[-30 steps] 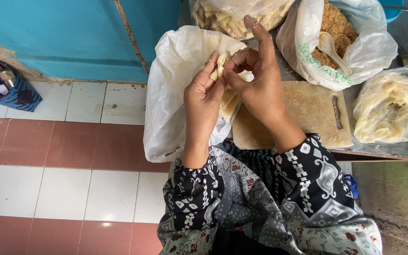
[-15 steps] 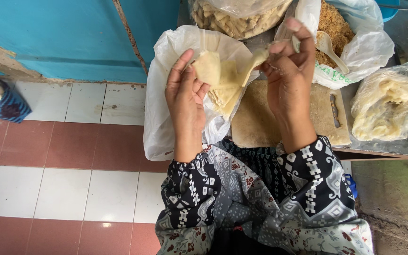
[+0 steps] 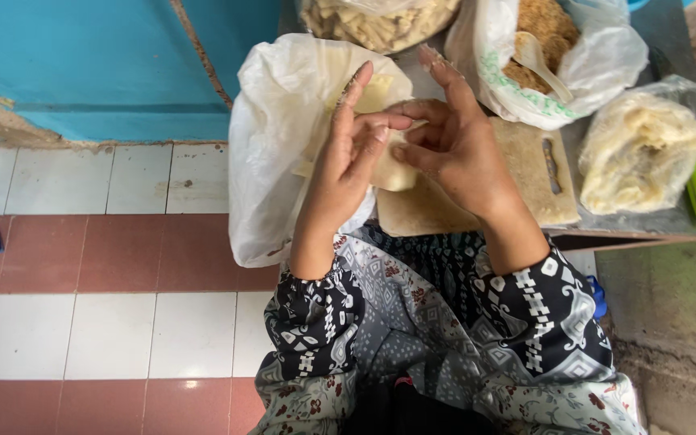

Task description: The person cuts thin pastry sheets on a cutting board with a knife, spoons a brown sugar filling onto a cut piece, and folds the wrapper over the filling into a small filled pastry, repeating the cycle and setting finished pieces aside.

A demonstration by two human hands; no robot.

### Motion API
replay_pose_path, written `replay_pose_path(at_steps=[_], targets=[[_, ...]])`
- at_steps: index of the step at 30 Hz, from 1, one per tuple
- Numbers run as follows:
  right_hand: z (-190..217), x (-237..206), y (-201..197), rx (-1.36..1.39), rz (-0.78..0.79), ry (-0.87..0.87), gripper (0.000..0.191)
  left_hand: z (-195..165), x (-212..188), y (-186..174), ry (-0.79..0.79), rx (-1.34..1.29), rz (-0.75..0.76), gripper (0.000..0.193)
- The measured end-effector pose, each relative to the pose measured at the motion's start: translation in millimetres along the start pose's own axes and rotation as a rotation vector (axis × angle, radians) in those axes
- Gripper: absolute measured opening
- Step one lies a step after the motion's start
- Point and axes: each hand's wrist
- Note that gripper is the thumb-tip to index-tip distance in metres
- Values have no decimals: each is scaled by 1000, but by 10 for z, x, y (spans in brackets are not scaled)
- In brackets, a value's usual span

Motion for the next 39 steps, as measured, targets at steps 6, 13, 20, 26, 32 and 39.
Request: replay_pose_path(at_steps=[6,13,20,26,32,39], targets=[[-104,-660,-405,174,-369,101,92,206,-272,589,-69,-69,-91,91],[-97,-1404,-423,632,-437,55,93,509,-725,1067,-238,-458,-44,26],[-175,-1656,-576,296,-452,91,91,233,-686,1251,-304,100,-46,28],[-316,-1763,-533,-461,-498,192,75,303,-357,1310,-323,664,91,31],[-350,-1695,-638,-1049,-373,-94,70,376,-358,1218,96,1050,19,59],[-448,-1326,-531,-1313,-6,-6,75,368,-463,1016,-140,777,-101,33]])
Point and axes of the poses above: each hand's wrist, its own x-axis towards the middle knuckle, its own y-axis out of the palm, z = x × y, and after that the axes turned 12 degrees about -x, right-handed
